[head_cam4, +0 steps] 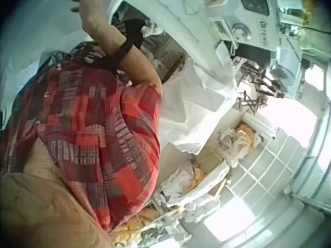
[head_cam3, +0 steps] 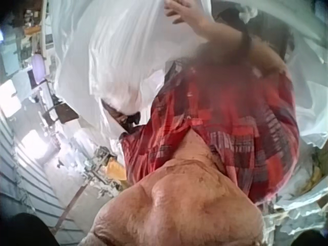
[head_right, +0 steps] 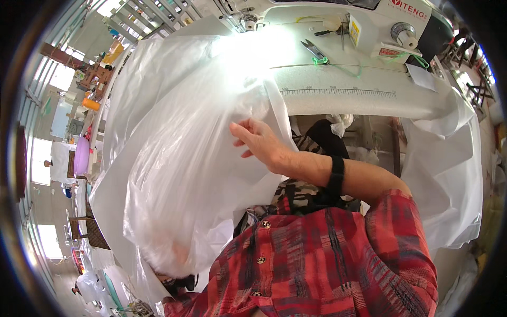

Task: Sewing the edges of large white plastic mesh or plastic sheets using an industrial sewing machine in a manufacturing setting.

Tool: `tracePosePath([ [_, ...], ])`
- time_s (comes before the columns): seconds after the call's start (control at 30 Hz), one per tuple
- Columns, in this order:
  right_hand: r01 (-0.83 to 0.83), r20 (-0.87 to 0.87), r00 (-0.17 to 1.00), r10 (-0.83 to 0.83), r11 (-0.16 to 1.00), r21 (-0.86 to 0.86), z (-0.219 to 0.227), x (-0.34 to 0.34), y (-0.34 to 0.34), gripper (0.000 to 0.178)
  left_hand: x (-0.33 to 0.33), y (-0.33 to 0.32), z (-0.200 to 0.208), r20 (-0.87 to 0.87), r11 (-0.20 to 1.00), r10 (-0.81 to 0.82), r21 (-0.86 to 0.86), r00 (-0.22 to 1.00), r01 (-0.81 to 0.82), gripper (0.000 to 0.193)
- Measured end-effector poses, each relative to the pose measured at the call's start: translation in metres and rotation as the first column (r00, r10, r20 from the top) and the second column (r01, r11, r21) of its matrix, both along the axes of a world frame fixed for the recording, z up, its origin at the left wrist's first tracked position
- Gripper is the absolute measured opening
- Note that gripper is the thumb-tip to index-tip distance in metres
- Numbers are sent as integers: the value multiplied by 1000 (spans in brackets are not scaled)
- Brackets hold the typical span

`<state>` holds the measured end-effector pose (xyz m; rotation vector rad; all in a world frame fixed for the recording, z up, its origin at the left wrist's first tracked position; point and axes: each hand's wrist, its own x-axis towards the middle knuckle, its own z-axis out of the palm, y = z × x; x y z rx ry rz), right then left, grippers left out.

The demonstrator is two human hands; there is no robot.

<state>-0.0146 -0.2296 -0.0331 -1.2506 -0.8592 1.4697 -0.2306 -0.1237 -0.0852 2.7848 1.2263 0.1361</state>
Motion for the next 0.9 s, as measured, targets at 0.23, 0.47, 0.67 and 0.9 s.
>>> tracePosePath([
  [0.23, 120, -616, 788, 0, 981, 153, 29, -7, 4, 29, -72, -38, 0, 32, 991, 121, -61, 992, -119, 55],
  [0.47, -35, -259, 965, 34, 999, 1, -5, 24, -36, 21, -164, -102, 16, 64, 951, 293, -126, 954, -283, 53],
  [0.67, 3, -198, 980, 4, 999, 36, -16, 46, -52, 16, -205, -140, 48, 112, 905, 403, -193, 908, -378, 52],
  [0.9, 77, -157, 985, -66, 995, 66, -14, 43, -66, 23, -223, -168, 76, 166, 868, 443, -326, 881, -375, 51],
])
